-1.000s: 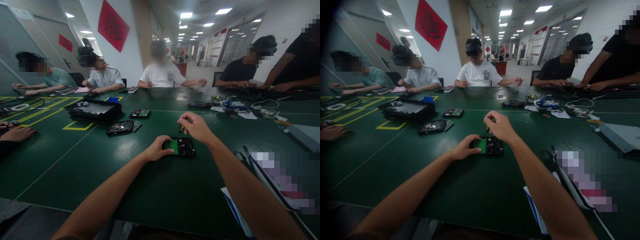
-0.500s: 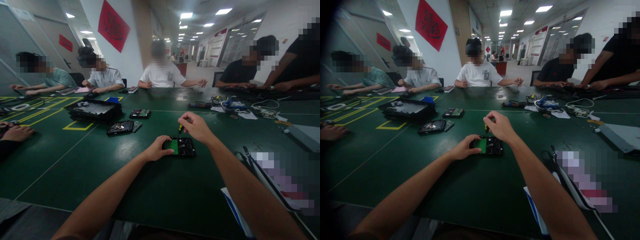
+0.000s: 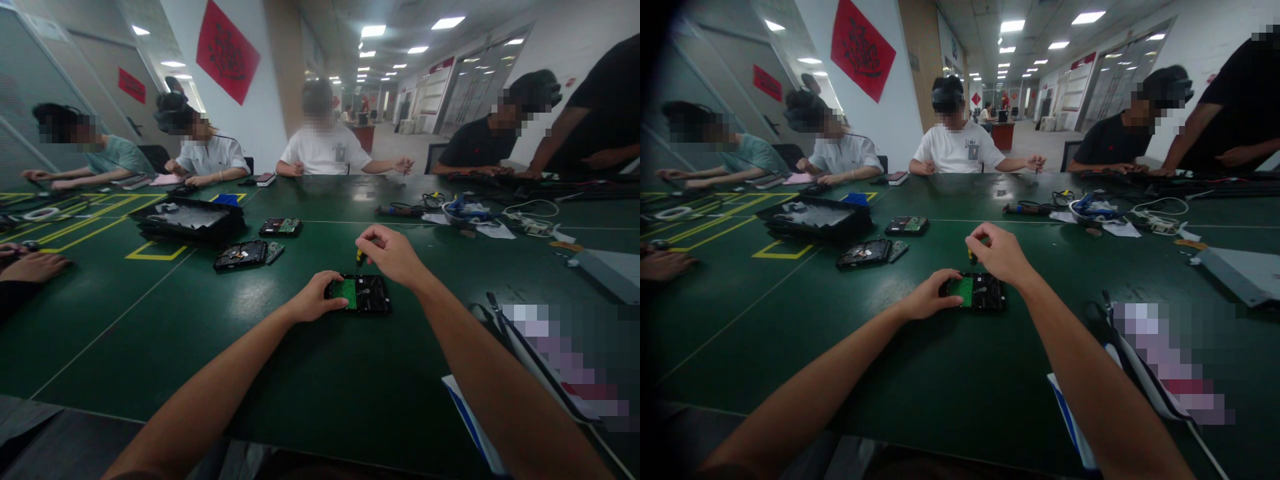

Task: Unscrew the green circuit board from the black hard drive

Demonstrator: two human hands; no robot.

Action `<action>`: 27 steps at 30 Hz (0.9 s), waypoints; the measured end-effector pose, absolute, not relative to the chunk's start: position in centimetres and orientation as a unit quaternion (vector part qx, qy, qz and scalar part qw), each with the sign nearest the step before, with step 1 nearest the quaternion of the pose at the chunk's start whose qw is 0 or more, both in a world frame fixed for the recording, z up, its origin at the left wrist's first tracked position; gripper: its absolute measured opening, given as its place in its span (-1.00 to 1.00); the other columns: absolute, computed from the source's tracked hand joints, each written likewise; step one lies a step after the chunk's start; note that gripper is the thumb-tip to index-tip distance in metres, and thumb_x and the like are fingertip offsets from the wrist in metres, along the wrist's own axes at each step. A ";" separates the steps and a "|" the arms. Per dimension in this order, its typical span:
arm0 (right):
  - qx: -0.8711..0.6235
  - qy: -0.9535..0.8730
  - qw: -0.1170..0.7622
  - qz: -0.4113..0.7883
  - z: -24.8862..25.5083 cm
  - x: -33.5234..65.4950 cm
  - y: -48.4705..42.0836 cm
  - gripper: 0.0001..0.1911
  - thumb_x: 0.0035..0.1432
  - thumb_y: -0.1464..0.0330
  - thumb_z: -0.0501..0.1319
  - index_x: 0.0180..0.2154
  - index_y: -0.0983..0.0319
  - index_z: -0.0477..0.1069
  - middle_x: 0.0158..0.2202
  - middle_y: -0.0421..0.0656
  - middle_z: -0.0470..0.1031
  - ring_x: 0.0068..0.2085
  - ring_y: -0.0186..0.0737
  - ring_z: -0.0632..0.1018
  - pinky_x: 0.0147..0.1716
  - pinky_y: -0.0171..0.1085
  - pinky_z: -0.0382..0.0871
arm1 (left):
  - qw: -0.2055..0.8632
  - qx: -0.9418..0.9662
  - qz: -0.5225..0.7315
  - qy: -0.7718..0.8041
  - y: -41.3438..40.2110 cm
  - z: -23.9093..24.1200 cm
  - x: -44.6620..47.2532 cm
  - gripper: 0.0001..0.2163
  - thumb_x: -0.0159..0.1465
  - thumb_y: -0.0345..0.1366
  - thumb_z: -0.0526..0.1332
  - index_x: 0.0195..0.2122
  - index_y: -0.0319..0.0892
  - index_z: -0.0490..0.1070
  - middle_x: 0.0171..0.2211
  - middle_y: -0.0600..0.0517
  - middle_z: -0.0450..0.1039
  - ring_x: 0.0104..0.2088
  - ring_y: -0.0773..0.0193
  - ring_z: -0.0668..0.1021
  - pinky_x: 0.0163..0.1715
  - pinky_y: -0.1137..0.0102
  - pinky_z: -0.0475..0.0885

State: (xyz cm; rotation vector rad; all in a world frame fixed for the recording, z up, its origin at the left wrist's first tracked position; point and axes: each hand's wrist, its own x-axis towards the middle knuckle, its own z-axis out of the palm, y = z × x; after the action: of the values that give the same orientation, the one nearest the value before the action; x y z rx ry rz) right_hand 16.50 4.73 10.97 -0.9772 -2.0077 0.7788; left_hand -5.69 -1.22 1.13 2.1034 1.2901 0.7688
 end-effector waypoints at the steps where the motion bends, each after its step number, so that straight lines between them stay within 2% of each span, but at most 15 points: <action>1: -0.378 -0.785 0.375 0.317 11.0 16.5 4.7 -0.70 0.28 0.09 0.16 -0.23 0.17 0.46 -0.29 -0.14 0.56 -0.48 -0.32 0.49 -0.43 -0.25 0.36 | 0.274 0.783 0.286 0.479 -1.2 1.1 -5.7 -0.44 0.18 -0.06 0.36 0.18 -0.05 0.30 0.20 -0.12 0.30 0.21 -0.02 0.36 0.24 0.02 0.27; 3: -0.367 -0.784 0.364 0.344 11.0 16.3 4.5 -0.66 0.31 0.06 0.12 -0.17 0.16 0.47 -0.26 -0.13 0.57 -0.50 -0.33 0.49 -0.47 -0.25 0.36 | 0.271 0.784 0.288 0.478 -1.1 1.0 -5.7 -0.44 0.18 -0.06 0.36 0.18 -0.05 0.30 0.20 -0.12 0.30 0.21 -0.01 0.36 0.25 0.02 0.26; 8: -0.366 -0.782 0.349 0.363 11.1 16.2 4.4 -0.61 0.36 0.09 0.04 0.01 0.14 0.46 -0.48 -0.19 0.52 -0.50 -0.27 0.50 -0.44 -0.25 0.38 | 0.265 0.786 0.284 0.481 -1.2 1.0 -5.7 -0.44 0.19 -0.06 0.35 0.18 -0.06 0.29 0.20 -0.12 0.29 0.20 0.00 0.36 0.24 0.04 0.28; 12: -0.376 -0.793 0.370 0.305 11.0 16.4 4.7 -0.70 0.30 0.11 0.14 -0.18 0.16 0.49 -0.34 -0.16 0.56 -0.43 -0.28 0.52 -0.40 -0.25 0.37 | 0.269 0.787 0.279 0.481 -1.4 1.3 -5.7 -0.44 0.20 -0.05 0.34 0.19 -0.07 0.29 0.20 -0.12 0.29 0.19 0.00 0.36 0.22 0.04 0.29; 14: -0.385 -0.787 0.378 0.298 10.9 16.5 4.9 -0.73 0.28 0.12 0.17 -0.25 0.18 0.46 -0.34 -0.16 0.55 -0.43 -0.29 0.53 -0.41 -0.26 0.37 | 0.269 0.787 0.281 0.479 -1.4 1.3 -5.7 -0.45 0.20 -0.05 0.34 0.18 -0.07 0.29 0.20 -0.12 0.29 0.19 0.00 0.37 0.22 0.04 0.29; 19: -0.370 -0.777 0.371 0.350 10.5 16.3 5.0 -0.69 0.33 0.09 0.10 -0.17 0.16 0.46 -0.24 -0.13 0.58 -0.52 -0.35 0.50 -0.49 -0.28 0.36 | 0.263 0.788 0.292 0.474 -1.1 0.8 -5.7 -0.45 0.19 -0.07 0.36 0.17 -0.07 0.30 0.19 -0.12 0.31 0.20 0.00 0.36 0.24 0.05 0.26; 22: -0.354 -0.777 0.355 0.381 10.6 16.1 4.9 -0.61 0.38 0.08 0.01 -0.03 0.14 0.46 -0.38 -0.15 0.55 -0.50 -0.30 0.52 -0.48 -0.28 0.38 | 0.265 0.787 0.291 0.475 -1.0 0.6 -5.8 -0.44 0.18 -0.06 0.36 0.17 -0.06 0.30 0.18 -0.11 0.31 0.20 0.01 0.37 0.24 0.06 0.27; 24: -0.349 -0.785 0.353 0.372 10.7 16.1 4.8 -0.62 0.37 0.10 0.03 0.01 0.13 0.44 -0.43 -0.18 0.52 -0.48 -0.28 0.52 -0.46 -0.27 0.39 | 0.266 0.786 0.289 0.477 -1.0 0.7 -5.8 -0.44 0.18 -0.06 0.36 0.18 -0.05 0.29 0.19 -0.11 0.31 0.20 0.01 0.36 0.25 0.05 0.26; 27: -0.360 -0.798 0.363 0.319 10.9 16.3 4.8 -0.70 0.31 0.11 0.12 -0.12 0.15 0.48 -0.34 -0.17 0.55 -0.42 -0.28 0.52 -0.40 -0.27 0.38 | 0.268 0.786 0.285 0.479 -1.1 0.8 -5.8 -0.44 0.18 -0.06 0.36 0.18 -0.05 0.29 0.20 -0.11 0.29 0.21 0.00 0.36 0.25 0.04 0.26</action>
State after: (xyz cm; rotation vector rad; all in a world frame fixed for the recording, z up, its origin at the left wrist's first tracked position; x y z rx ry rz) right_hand 16.32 4.79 10.89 -0.9268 -2.0531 0.8223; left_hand -5.75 -1.06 0.79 2.1206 1.2915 0.7702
